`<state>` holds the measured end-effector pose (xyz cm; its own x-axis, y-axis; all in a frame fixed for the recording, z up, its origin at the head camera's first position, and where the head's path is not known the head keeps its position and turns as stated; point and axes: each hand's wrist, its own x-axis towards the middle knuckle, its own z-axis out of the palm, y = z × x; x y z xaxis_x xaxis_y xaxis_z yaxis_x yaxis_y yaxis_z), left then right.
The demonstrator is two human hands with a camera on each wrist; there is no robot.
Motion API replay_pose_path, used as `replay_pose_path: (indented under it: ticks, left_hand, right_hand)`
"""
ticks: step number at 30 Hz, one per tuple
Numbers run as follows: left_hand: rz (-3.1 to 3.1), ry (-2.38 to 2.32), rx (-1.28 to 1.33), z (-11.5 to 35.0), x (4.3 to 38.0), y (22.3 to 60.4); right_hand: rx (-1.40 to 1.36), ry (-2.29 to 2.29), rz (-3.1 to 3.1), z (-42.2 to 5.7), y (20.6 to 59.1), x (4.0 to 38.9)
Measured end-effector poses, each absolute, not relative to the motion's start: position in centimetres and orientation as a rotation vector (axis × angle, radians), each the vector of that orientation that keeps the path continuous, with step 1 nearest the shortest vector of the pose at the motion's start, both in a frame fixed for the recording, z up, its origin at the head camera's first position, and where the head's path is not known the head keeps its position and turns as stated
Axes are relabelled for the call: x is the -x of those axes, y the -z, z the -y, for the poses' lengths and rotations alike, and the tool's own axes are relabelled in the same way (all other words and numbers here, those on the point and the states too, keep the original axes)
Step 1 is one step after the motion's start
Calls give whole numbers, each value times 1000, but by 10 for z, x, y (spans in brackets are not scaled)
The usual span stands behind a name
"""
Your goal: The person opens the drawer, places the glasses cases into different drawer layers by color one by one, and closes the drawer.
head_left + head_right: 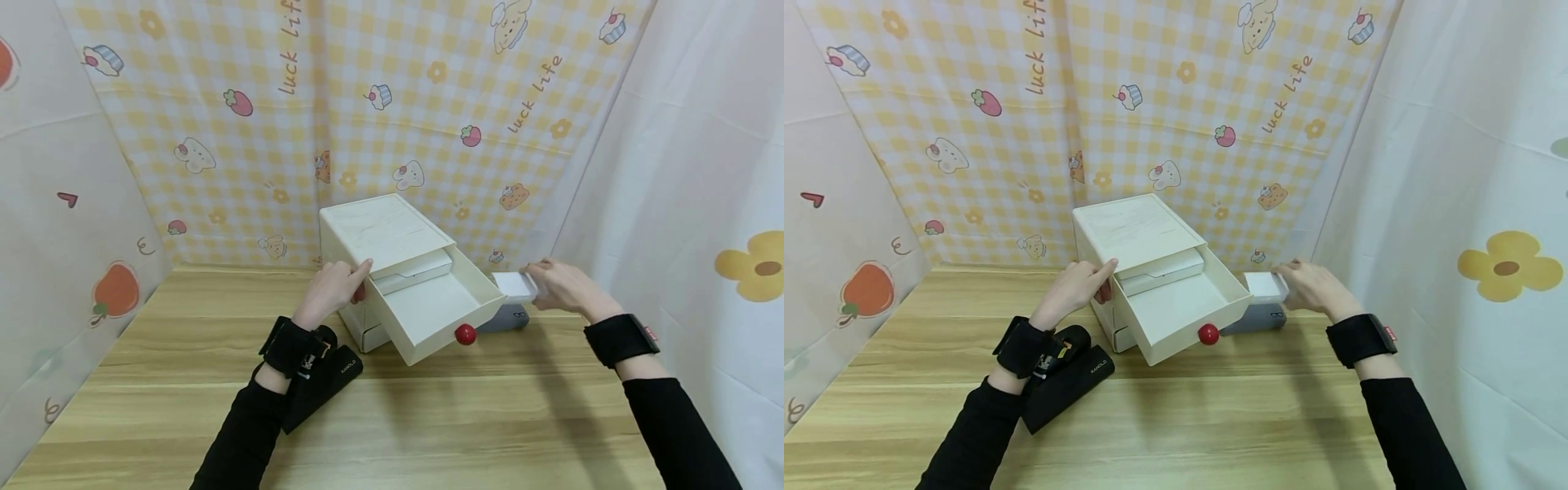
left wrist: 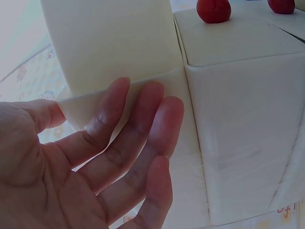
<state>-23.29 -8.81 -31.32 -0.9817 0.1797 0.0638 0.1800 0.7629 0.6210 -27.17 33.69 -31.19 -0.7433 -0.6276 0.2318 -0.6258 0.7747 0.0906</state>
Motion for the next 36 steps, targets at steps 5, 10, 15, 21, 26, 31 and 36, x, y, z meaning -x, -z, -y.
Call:
replay_pose_path:
  ticks: [5, 10, 15, 21, 26, 31, 36]
  left_hand:
    - [2955, 1039, 289, 88, 232, 313]
    - [2963, 1046, 277, 88, 232, 312]
    - [2967, 1055, 272, 88, 232, 312]
    - [2962, 1057, 285, 89, 231, 314]
    - [2959, 1053, 283, 88, 231, 314]
    - [2955, 1059, 288, 88, 231, 313]
    - [2963, 1053, 291, 87, 231, 313]
  right_hand:
    - [-917, 6, 2726, -334, 274, 270]
    - [-886, 22, 2707, -322, 245, 266]
    - [-980, 62, 2652, -298, 229, 260]
    - [-1142, 151, 2582, -262, 230, 256]
    - [-1262, 216, 2509, -234, 236, 252]
    - [-1348, 259, 2469, -208, 240, 244]
    - [-1437, 329, 2429, -188, 246, 238]
